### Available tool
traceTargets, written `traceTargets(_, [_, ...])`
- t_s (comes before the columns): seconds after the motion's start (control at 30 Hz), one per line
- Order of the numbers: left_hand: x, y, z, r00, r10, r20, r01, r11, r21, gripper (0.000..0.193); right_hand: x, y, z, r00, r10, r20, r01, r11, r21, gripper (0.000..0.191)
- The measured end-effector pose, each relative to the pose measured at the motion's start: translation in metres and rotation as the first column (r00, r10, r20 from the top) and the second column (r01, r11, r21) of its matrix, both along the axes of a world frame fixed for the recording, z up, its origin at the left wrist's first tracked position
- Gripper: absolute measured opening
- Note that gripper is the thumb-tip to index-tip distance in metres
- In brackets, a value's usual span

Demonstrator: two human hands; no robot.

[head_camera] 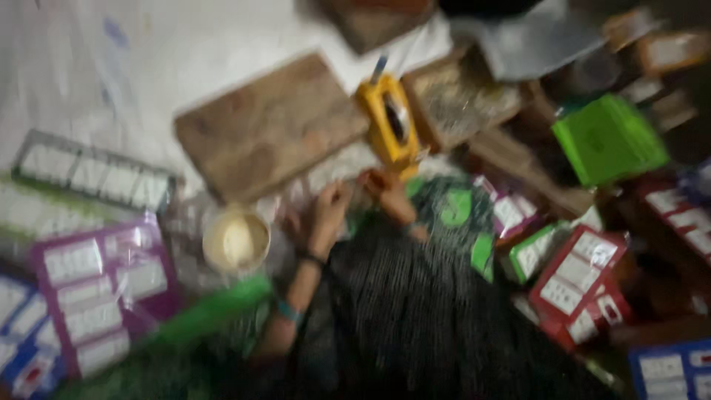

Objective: The person sits on the floor and repeatedly picks small metal pieces from a paper cup, then places them into a wooden box. The person handles the pieces one at a time with both hands.

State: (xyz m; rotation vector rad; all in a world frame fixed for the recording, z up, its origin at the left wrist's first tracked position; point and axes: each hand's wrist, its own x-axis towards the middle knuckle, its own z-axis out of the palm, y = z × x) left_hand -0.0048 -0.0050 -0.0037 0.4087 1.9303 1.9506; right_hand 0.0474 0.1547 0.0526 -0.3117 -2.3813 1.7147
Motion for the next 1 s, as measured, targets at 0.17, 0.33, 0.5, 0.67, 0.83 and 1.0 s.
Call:
traceTargets(0.17, [0.012,0.009,0.002,0.999,0.031,0.012,-0.032,0.993,0.112,0.022,0.012,0.004,-0.007,0.974,0.224,0.038,-0.219,0.97,-0.102,0.032])
traceTargets(0.33, [0.007,0.02,-0.004,0.997,0.078,0.007,-0.078,0.983,0.166,0.013,0.02,0.006,0.023,0.984,0.021,0.176,0.031,0.958,-0.286,0.021])
traceTargets(0.5, [0.007,0.023,-0.002,0.996,0.084,0.025,-0.086,0.991,0.1,0.017,0.014,-0.005,0.039,0.963,0.24,0.123,-0.2,0.941,-0.274,0.02])
traceTargets(0.67, [0.008,0.019,-0.005,0.996,0.081,0.038,-0.085,0.99,0.114,0.016,0.015,-0.002,0.038,0.984,0.152,0.089,-0.12,0.949,-0.291,0.009])
traceTargets(0.83, [0.008,0.018,-0.006,0.918,-0.109,0.381,-0.017,0.95,0.312,0.02,0.016,0.0,0.039,0.981,0.152,0.121,-0.121,0.965,-0.232,0.007])
traceTargets(1.0, [0.007,0.018,0.007,0.843,-0.165,0.512,-0.03,0.936,0.351,0.027,0.017,0.005,0.038,0.98,0.17,0.102,-0.088,0.832,-0.548,0.002])
